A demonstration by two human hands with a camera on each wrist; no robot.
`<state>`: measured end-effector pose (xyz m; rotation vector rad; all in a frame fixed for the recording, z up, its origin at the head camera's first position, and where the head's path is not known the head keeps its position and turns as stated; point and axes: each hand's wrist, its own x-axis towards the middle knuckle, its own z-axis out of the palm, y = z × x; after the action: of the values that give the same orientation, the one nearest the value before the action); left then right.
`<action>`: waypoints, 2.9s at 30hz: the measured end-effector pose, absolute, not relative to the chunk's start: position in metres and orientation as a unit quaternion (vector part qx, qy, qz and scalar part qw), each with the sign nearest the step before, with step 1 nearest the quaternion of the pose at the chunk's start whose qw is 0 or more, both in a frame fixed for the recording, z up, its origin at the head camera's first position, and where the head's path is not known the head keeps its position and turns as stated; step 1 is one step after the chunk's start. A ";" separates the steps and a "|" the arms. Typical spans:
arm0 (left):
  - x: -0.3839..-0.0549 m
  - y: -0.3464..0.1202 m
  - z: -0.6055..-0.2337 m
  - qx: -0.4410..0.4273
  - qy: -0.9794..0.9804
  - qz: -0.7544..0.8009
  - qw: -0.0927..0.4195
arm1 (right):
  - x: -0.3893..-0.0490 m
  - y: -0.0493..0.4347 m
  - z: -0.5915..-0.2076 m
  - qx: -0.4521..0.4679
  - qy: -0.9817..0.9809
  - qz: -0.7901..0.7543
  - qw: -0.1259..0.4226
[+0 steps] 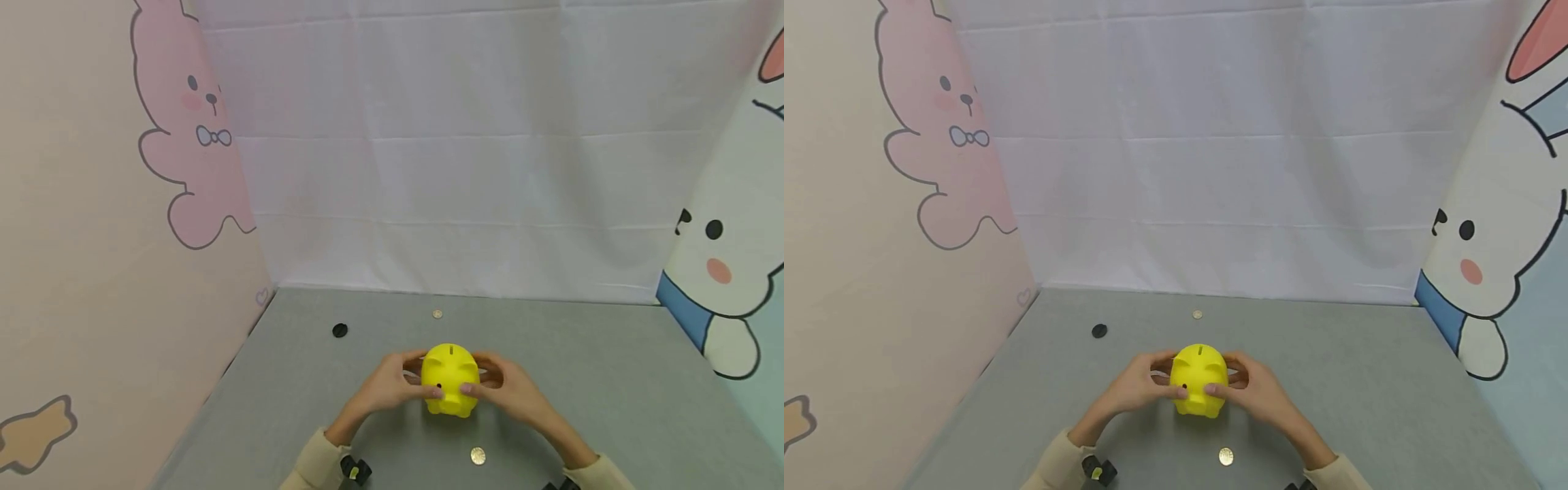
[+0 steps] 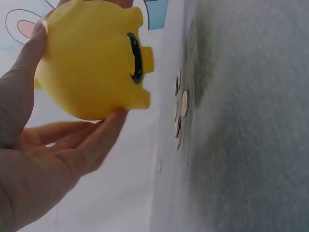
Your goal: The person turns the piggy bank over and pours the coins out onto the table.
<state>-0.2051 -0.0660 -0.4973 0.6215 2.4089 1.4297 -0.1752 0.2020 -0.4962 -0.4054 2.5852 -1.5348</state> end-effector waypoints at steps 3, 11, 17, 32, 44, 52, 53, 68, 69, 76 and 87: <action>-0.204 -0.067 -0.498 0.264 0.807 0.520 0.090 | -0.174 0.203 -0.500 -0.231 0.843 -0.484 -0.045; -0.205 -0.064 -0.502 0.312 0.794 0.521 -0.003 | -0.177 0.202 -0.504 -0.349 0.807 -0.407 -0.247; -0.205 -0.065 -0.503 0.304 0.795 0.525 0.016 | -0.178 0.203 -0.506 -0.328 0.823 -0.403 -0.229; -0.207 -0.067 -0.499 0.247 0.821 0.506 0.093 | -0.176 0.199 -0.503 -0.189 0.856 -0.477 -0.066; -0.210 -0.064 -0.495 0.175 0.830 0.513 0.130 | -0.179 0.198 -0.498 -0.117 0.861 -0.491 0.058; -0.211 -0.067 -0.502 0.179 0.835 0.497 0.155 | -0.179 0.206 -0.497 -0.137 0.827 -0.523 0.153; -0.212 -0.067 -0.502 0.176 0.832 0.501 0.161 | -0.179 0.205 -0.496 -0.133 0.821 -0.531 0.163; -0.205 -0.069 -0.503 0.237 0.776 0.564 0.151 | -0.173 0.207 -0.499 -0.172 0.819 -0.543 0.069; -0.204 -0.069 -0.502 0.239 0.775 0.567 0.142 | -0.172 0.206 -0.500 -0.176 0.822 -0.539 0.050; -0.201 -0.068 -0.498 0.241 0.780 0.568 0.108 | -0.169 0.201 -0.502 -0.204 0.833 -0.513 -0.033; -0.202 -0.077 -0.499 0.241 0.779 0.562 0.136 | -0.167 0.194 -0.501 -0.201 0.836 -0.510 -0.031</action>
<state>-0.2019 -0.0766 -0.4994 0.6970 2.2558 1.6282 -0.1675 0.1938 -0.5010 -0.6449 2.6777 -1.6354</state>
